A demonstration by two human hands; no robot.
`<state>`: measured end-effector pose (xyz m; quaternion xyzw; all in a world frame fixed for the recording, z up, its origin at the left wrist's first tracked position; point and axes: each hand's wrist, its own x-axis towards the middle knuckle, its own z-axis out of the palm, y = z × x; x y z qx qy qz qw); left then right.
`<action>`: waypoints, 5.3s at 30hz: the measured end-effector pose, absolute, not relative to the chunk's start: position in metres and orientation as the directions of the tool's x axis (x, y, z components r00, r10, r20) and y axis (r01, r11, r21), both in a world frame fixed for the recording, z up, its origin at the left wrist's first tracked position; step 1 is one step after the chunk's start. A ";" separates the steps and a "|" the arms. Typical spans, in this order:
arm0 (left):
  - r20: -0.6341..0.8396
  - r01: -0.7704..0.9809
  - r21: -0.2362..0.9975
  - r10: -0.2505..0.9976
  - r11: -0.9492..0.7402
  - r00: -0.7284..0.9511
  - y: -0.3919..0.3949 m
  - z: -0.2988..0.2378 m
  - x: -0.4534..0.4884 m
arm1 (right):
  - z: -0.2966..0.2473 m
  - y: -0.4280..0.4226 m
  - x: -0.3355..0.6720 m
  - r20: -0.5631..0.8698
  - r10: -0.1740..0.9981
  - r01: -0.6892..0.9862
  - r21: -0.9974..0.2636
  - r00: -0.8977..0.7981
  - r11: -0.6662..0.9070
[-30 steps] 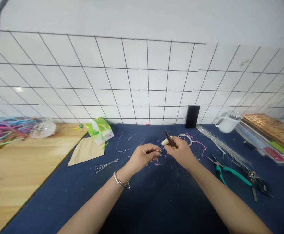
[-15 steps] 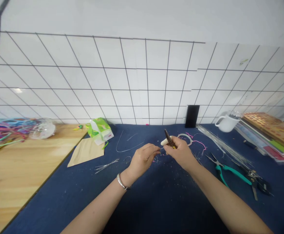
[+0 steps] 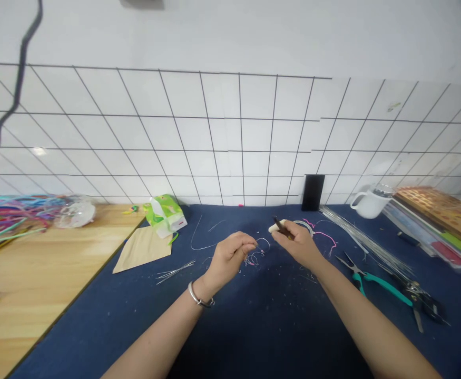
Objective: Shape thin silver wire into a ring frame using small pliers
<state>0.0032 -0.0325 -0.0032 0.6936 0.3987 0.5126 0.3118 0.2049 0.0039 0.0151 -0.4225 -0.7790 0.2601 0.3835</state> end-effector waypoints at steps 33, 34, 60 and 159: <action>0.113 -0.151 0.987 0.889 -0.051 0.443 -0.033 -0.008 0.002 | 0.000 0.011 0.214 0.600 0.304 0.500 0.187 -0.740 0.846; 0.116 -0.144 0.988 0.890 -0.057 0.442 -0.033 -0.008 0.002 | -0.001 0.011 0.214 0.606 0.298 0.499 0.191 -0.737 0.845; 0.400 0.485 0.731 0.878 -0.480 0.264 -0.042 0.015 0.008 | -0.003 0.016 0.219 0.622 0.304 0.559 0.263 -0.721 0.787; 0.075 0.324 0.924 0.928 -0.203 0.366 -0.039 0.020 0.001 | -0.006 0.018 0.215 0.578 0.359 0.562 0.215 -0.732 0.799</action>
